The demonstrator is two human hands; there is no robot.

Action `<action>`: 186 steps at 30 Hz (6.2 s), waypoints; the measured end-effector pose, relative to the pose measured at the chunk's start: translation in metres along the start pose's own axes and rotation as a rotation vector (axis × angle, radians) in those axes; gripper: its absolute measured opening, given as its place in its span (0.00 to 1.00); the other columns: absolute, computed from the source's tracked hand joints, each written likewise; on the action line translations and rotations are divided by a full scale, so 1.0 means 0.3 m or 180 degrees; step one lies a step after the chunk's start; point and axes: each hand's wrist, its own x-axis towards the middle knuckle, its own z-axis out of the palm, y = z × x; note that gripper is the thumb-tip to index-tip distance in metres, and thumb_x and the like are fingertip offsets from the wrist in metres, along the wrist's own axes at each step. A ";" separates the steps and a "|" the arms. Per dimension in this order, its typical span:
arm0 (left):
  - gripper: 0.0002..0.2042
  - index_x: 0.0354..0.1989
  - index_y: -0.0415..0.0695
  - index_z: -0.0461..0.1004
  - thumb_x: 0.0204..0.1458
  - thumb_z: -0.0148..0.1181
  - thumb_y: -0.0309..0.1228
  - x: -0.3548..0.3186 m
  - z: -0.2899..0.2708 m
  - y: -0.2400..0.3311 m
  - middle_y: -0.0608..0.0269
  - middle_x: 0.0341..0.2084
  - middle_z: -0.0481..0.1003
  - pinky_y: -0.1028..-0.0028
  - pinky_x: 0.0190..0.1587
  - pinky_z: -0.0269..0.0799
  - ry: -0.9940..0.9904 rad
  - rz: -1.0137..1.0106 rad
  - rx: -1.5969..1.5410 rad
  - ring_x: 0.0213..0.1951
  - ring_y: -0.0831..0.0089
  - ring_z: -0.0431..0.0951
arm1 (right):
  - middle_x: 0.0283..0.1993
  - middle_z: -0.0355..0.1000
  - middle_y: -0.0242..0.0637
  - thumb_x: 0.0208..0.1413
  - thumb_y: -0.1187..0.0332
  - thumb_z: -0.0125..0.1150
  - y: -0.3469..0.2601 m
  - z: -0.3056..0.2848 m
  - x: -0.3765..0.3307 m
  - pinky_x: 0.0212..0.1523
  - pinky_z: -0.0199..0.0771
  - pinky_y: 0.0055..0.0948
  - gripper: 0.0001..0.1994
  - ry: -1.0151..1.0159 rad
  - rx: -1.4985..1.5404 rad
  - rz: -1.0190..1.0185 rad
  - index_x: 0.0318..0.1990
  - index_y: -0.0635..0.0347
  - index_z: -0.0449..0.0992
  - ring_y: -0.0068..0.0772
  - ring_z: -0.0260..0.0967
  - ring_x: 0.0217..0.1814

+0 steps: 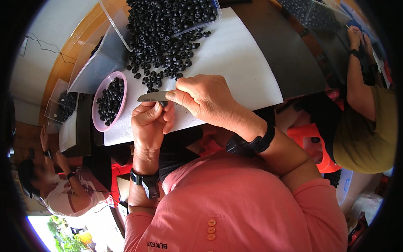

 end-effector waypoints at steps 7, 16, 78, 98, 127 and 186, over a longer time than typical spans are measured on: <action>0.12 0.46 0.26 0.75 0.60 0.60 0.24 0.016 -0.030 0.003 0.49 0.33 0.77 0.76 0.17 0.64 -0.0279 0.0044 -0.0284 0.24 0.68 0.74 | 0.21 0.69 0.39 0.64 0.65 0.63 0.018 0.000 -0.011 0.25 0.64 0.34 0.13 -0.0126 -0.0201 -0.0478 0.28 0.62 0.76 0.36 0.67 0.22; 0.10 0.50 0.31 0.76 0.64 0.55 0.23 0.013 0.030 -0.024 0.53 0.33 0.77 0.76 0.20 0.67 -0.0204 -0.0021 -0.0171 0.28 0.70 0.76 | 0.19 0.69 0.32 0.58 0.61 0.71 -0.018 -0.047 -0.007 0.25 0.65 0.27 0.14 0.0013 0.0960 0.0426 0.32 0.62 0.74 0.23 0.66 0.21; 0.11 0.45 0.28 0.76 0.62 0.60 0.25 0.019 0.010 -0.018 0.50 0.32 0.77 0.74 0.17 0.65 -0.0243 -0.0377 -0.0184 0.25 0.67 0.74 | 0.21 0.73 0.36 0.62 0.59 0.64 0.015 -0.032 0.018 0.25 0.68 0.40 0.15 -0.0148 0.0138 0.0007 0.25 0.57 0.75 0.42 0.72 0.22; 0.13 0.43 0.45 0.84 0.48 0.68 0.24 0.064 -0.239 0.370 0.62 0.40 0.78 0.65 0.46 0.71 0.1066 0.2165 0.5876 0.45 0.63 0.73 | 0.23 0.68 0.29 0.68 0.66 0.62 0.001 -0.073 -0.010 0.27 0.61 0.22 0.13 0.0518 0.1498 0.0460 0.33 0.67 0.78 0.16 0.60 0.26; 0.11 0.40 0.42 0.81 0.48 0.66 0.19 -0.063 -0.068 0.142 0.60 0.38 0.77 0.68 0.39 0.73 0.0408 0.2271 0.5557 0.40 0.62 0.74 | 0.23 0.70 0.35 0.62 0.70 0.67 0.001 -0.059 -0.026 0.24 0.62 0.27 0.10 0.0561 0.1220 0.0280 0.31 0.66 0.77 0.23 0.62 0.22; 0.06 0.46 0.33 0.77 0.64 0.55 0.20 0.026 0.005 -0.016 0.48 0.35 0.79 0.68 0.26 0.75 -0.0009 0.0201 0.0019 0.31 0.63 0.80 | 0.15 0.67 0.41 0.63 0.55 0.62 0.008 -0.017 0.058 0.23 0.66 0.42 0.21 -0.0152 -0.0282 0.0474 0.22 0.58 0.72 0.46 0.68 0.18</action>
